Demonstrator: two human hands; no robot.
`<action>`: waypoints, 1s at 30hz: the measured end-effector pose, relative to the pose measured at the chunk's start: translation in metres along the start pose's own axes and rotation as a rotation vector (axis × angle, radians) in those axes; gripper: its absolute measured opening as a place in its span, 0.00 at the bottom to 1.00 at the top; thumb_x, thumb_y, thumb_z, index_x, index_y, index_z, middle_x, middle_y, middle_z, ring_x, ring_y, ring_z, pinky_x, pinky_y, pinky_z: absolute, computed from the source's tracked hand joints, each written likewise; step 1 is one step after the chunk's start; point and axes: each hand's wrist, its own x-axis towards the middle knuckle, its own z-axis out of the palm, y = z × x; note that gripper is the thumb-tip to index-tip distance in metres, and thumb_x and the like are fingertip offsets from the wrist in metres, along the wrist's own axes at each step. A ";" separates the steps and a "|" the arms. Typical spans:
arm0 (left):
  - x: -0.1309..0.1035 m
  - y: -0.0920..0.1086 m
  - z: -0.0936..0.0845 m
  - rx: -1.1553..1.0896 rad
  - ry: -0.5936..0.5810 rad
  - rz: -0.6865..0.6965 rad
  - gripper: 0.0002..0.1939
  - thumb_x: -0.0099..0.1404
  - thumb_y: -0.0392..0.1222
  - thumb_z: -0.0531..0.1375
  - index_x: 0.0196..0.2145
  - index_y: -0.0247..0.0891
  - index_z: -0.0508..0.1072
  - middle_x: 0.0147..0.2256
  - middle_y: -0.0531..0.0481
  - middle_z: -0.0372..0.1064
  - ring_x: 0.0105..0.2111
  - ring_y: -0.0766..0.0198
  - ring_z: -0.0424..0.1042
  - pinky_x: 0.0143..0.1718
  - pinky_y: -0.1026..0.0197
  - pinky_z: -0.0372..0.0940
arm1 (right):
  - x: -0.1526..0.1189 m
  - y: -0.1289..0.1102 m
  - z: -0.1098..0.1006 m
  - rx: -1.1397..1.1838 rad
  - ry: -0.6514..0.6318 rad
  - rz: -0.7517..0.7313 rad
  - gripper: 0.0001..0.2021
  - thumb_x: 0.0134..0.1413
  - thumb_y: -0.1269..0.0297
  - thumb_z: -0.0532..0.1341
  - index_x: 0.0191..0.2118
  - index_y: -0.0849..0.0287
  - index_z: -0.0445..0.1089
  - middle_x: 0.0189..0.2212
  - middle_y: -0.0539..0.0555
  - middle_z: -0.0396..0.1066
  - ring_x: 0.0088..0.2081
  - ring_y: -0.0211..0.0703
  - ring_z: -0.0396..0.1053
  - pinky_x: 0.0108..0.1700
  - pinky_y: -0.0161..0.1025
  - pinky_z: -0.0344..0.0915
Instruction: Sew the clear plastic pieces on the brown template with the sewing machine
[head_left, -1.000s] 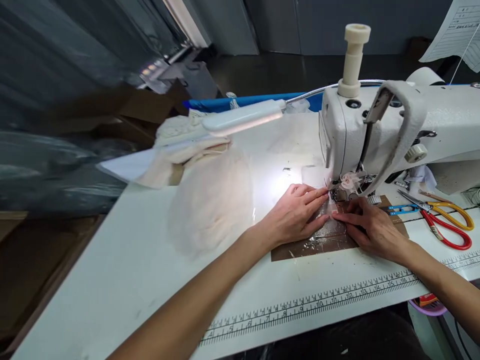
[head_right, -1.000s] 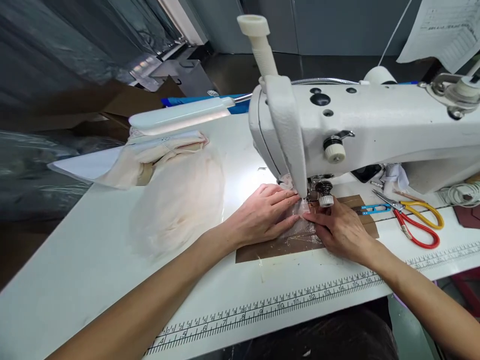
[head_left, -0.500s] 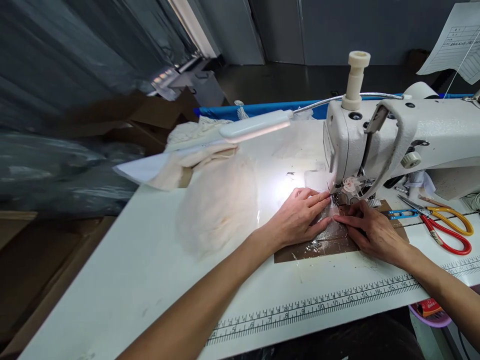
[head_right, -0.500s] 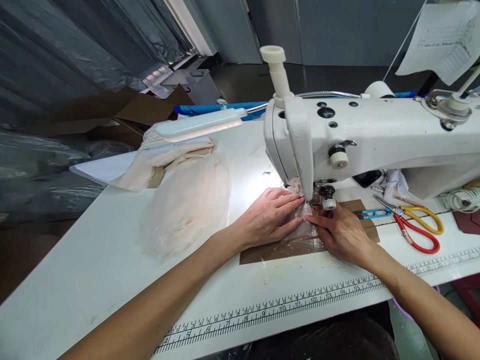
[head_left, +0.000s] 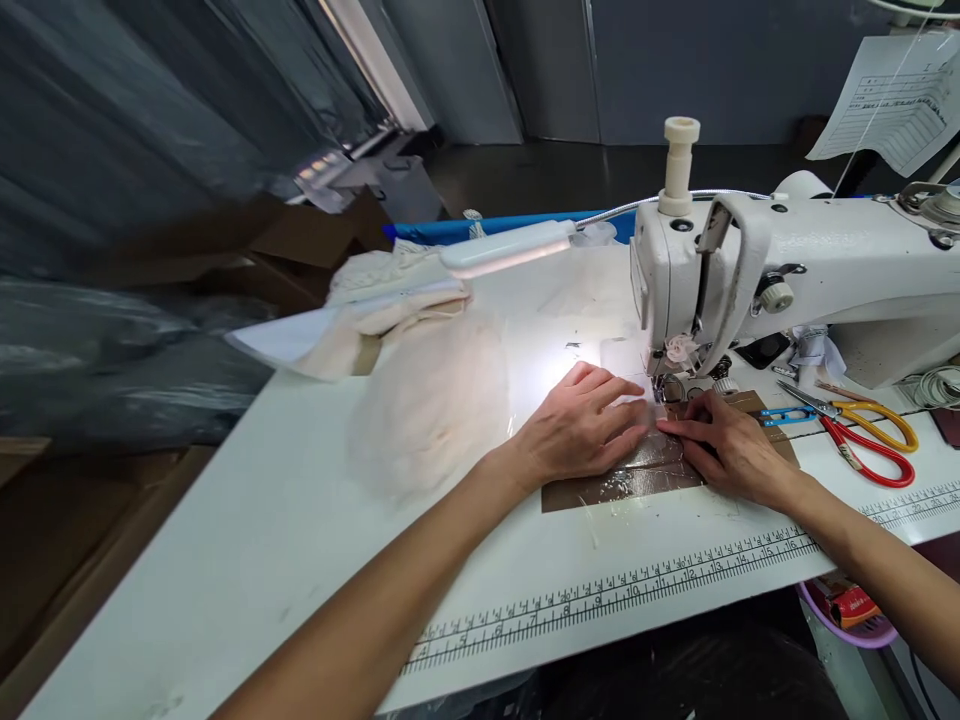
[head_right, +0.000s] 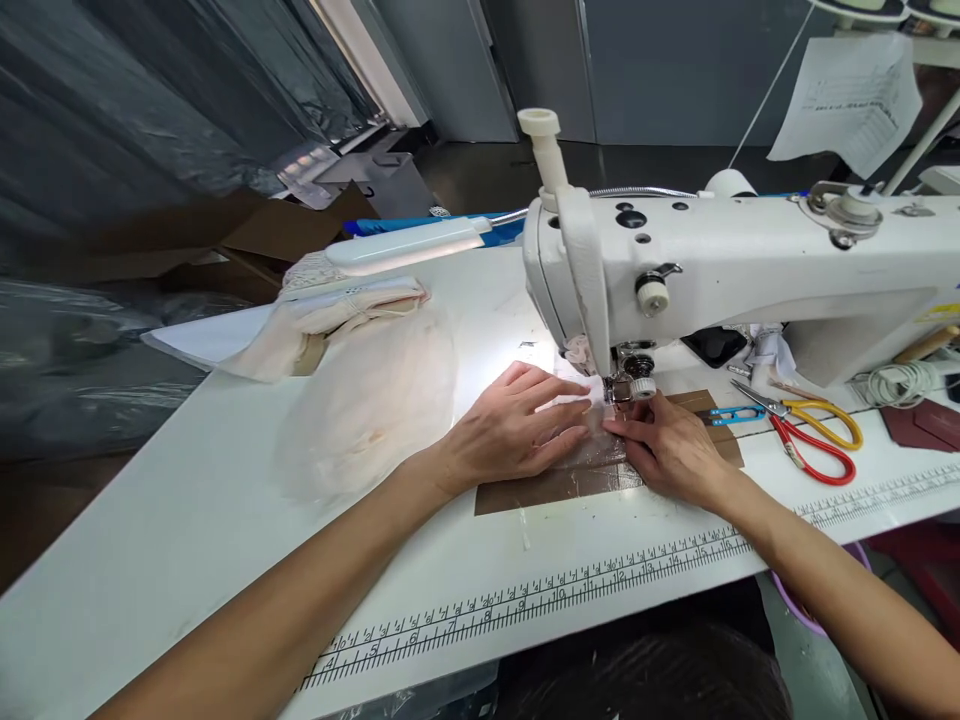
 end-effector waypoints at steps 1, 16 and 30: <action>0.001 0.002 -0.001 -0.027 0.023 0.037 0.10 0.70 0.42 0.54 0.37 0.37 0.74 0.38 0.47 0.75 0.33 0.62 0.69 0.36 0.56 0.62 | 0.000 0.000 0.000 -0.003 0.003 -0.005 0.18 0.63 0.67 0.53 0.53 0.52 0.74 0.40 0.58 0.66 0.40 0.45 0.69 0.43 0.45 0.71; 0.000 0.009 0.003 -0.218 -0.063 0.135 0.11 0.67 0.40 0.54 0.38 0.35 0.74 0.36 0.44 0.75 0.31 0.61 0.70 0.33 0.56 0.68 | -0.001 -0.005 -0.004 -0.043 -0.004 0.019 0.17 0.62 0.68 0.55 0.53 0.54 0.74 0.41 0.58 0.65 0.40 0.44 0.68 0.43 0.44 0.70; 0.003 0.012 -0.001 -0.201 -0.110 0.104 0.12 0.64 0.42 0.53 0.37 0.35 0.75 0.35 0.44 0.74 0.29 0.60 0.67 0.34 0.55 0.65 | 0.000 -0.007 -0.004 -0.094 -0.015 -0.007 0.18 0.63 0.68 0.53 0.54 0.55 0.73 0.41 0.58 0.66 0.39 0.44 0.68 0.42 0.44 0.71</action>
